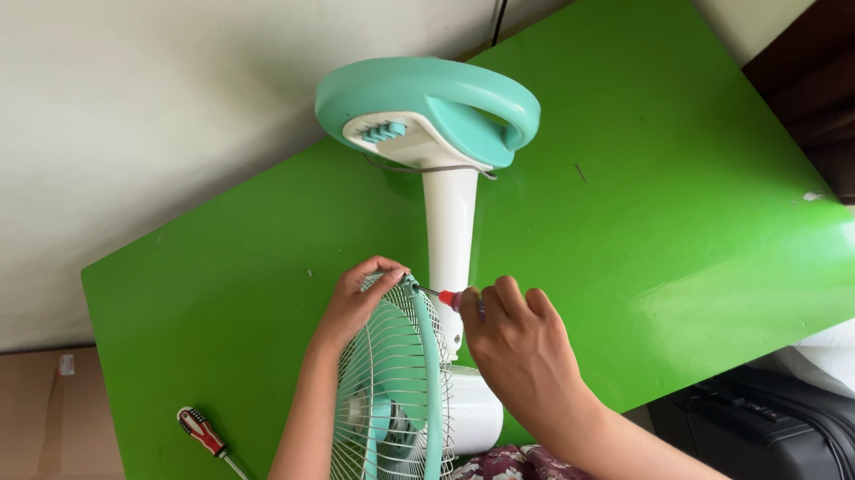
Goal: The person adjusts a teal and white table fan on a green table, then uses a screwdriver to tighten screws on the fan's neck and cage. The person rotates the fan and continues tightening multiple screws around the fan head.
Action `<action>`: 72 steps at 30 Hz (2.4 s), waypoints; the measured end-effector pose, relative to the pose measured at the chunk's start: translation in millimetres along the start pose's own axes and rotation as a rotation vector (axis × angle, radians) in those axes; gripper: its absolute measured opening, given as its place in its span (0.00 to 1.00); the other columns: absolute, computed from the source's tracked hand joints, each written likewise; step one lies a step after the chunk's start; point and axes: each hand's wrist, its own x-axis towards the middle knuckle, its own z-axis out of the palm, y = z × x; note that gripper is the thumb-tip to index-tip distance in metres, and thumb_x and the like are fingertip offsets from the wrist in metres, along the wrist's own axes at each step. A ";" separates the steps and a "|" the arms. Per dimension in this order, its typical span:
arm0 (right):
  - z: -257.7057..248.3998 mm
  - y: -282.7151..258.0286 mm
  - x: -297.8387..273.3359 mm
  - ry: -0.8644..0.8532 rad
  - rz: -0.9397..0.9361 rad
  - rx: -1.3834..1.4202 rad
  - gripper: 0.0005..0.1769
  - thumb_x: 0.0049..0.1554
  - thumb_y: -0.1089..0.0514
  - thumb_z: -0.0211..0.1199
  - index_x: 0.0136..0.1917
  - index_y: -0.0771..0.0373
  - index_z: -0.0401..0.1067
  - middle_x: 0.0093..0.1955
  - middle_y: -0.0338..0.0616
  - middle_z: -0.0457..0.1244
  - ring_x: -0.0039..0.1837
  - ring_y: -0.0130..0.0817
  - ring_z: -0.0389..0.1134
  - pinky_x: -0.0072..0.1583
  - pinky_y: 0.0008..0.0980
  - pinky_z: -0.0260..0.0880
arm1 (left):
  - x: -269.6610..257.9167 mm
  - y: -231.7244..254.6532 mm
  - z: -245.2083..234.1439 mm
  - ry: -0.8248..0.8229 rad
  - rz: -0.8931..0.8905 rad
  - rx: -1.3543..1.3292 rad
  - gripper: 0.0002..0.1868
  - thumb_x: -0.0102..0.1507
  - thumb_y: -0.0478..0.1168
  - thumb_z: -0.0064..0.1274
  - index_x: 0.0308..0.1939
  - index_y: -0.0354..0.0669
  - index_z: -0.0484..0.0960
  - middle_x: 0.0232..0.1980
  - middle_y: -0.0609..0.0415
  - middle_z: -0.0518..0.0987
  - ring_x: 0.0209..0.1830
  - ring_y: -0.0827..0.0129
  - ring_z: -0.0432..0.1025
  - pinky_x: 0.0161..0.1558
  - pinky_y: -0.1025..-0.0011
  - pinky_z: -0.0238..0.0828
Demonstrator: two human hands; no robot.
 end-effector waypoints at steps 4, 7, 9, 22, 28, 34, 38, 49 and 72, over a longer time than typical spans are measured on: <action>-3.2 -6.2 -2.0 -0.016 -0.053 0.048 0.10 0.53 0.64 0.61 0.50 0.65 0.73 0.44 0.40 0.63 0.45 0.29 0.64 0.38 0.29 0.67 | -1.1 -2.4 0.1 -0.001 -0.001 -0.012 0.15 0.67 0.48 0.53 0.44 0.40 0.85 0.44 0.56 0.85 0.49 0.73 0.76 0.59 0.71 0.68; -5.3 -15.0 -2.6 -0.004 -0.012 -0.005 0.14 0.49 0.64 0.61 0.51 0.65 0.73 0.45 0.41 0.63 0.46 0.31 0.64 0.34 0.27 0.67 | 0.4 -5.3 0.0 -0.002 0.029 -0.020 0.15 0.67 0.48 0.53 0.44 0.40 0.85 0.44 0.57 0.85 0.49 0.74 0.76 0.59 0.71 0.68; -4.4 -17.0 -6.5 0.028 0.026 -0.043 0.19 0.47 0.63 0.61 0.54 0.67 0.73 0.44 0.43 0.63 0.47 0.33 0.64 0.36 0.27 0.68 | -0.4 -7.2 -0.1 0.004 0.027 -0.019 0.14 0.67 0.47 0.53 0.44 0.40 0.85 0.44 0.57 0.85 0.49 0.74 0.76 0.60 0.71 0.68; 6.2 -13.4 -9.7 -0.084 0.033 0.020 0.12 0.59 0.64 0.59 0.57 0.60 0.69 0.49 0.43 0.62 0.48 0.34 0.64 0.39 0.32 0.68 | 0.4 -13.6 -1.3 -0.007 0.058 -0.053 0.13 0.67 0.46 0.52 0.43 0.40 0.85 0.42 0.58 0.84 0.47 0.76 0.75 0.58 0.73 0.67; 14.4 -11.2 -15.2 0.008 0.100 -0.091 0.09 0.54 0.62 0.60 0.49 0.66 0.72 0.43 0.44 0.65 0.49 0.36 0.66 0.48 0.34 0.72 | 1.0 -17.8 -1.1 0.012 0.073 -0.062 0.13 0.67 0.45 0.53 0.44 0.39 0.85 0.42 0.58 0.83 0.46 0.76 0.74 0.56 0.74 0.67; 15.1 -31.2 -16.6 -0.030 0.048 -0.086 0.07 0.54 0.67 0.62 0.48 0.68 0.72 0.41 0.44 0.65 0.45 0.31 0.65 0.41 0.31 0.73 | 1.3 -21.0 -1.1 0.018 0.116 -0.077 0.13 0.66 0.45 0.54 0.42 0.39 0.85 0.40 0.58 0.83 0.44 0.76 0.75 0.54 0.74 0.69; -4.1 -50.8 -13.6 0.123 0.004 -0.107 0.15 0.46 0.66 0.64 0.49 0.64 0.73 0.45 0.43 0.63 0.42 0.31 0.64 0.32 0.29 0.70 | 3.6 -23.9 -1.1 0.023 0.145 -0.062 0.13 0.66 0.45 0.55 0.42 0.38 0.85 0.39 0.58 0.82 0.43 0.76 0.74 0.51 0.74 0.69; 12.2 -64.0 -12.8 -0.030 0.140 -0.163 0.05 0.55 0.60 0.63 0.43 0.65 0.72 0.41 0.41 0.62 0.48 0.35 0.64 0.46 0.32 0.68 | 4.6 -26.7 0.5 0.054 0.131 -0.044 0.12 0.65 0.45 0.54 0.42 0.42 0.86 0.38 0.59 0.84 0.42 0.76 0.75 0.49 0.76 0.69; 9.6 -78.0 1.6 -0.127 0.322 -0.083 0.16 0.56 0.58 0.64 0.57 0.62 0.69 0.50 0.45 0.63 0.41 0.34 0.71 0.35 0.33 0.69 | 12.5 -37.1 -1.4 0.037 0.126 -0.010 0.12 0.65 0.48 0.54 0.43 0.45 0.85 0.39 0.59 0.83 0.42 0.73 0.75 0.48 0.73 0.68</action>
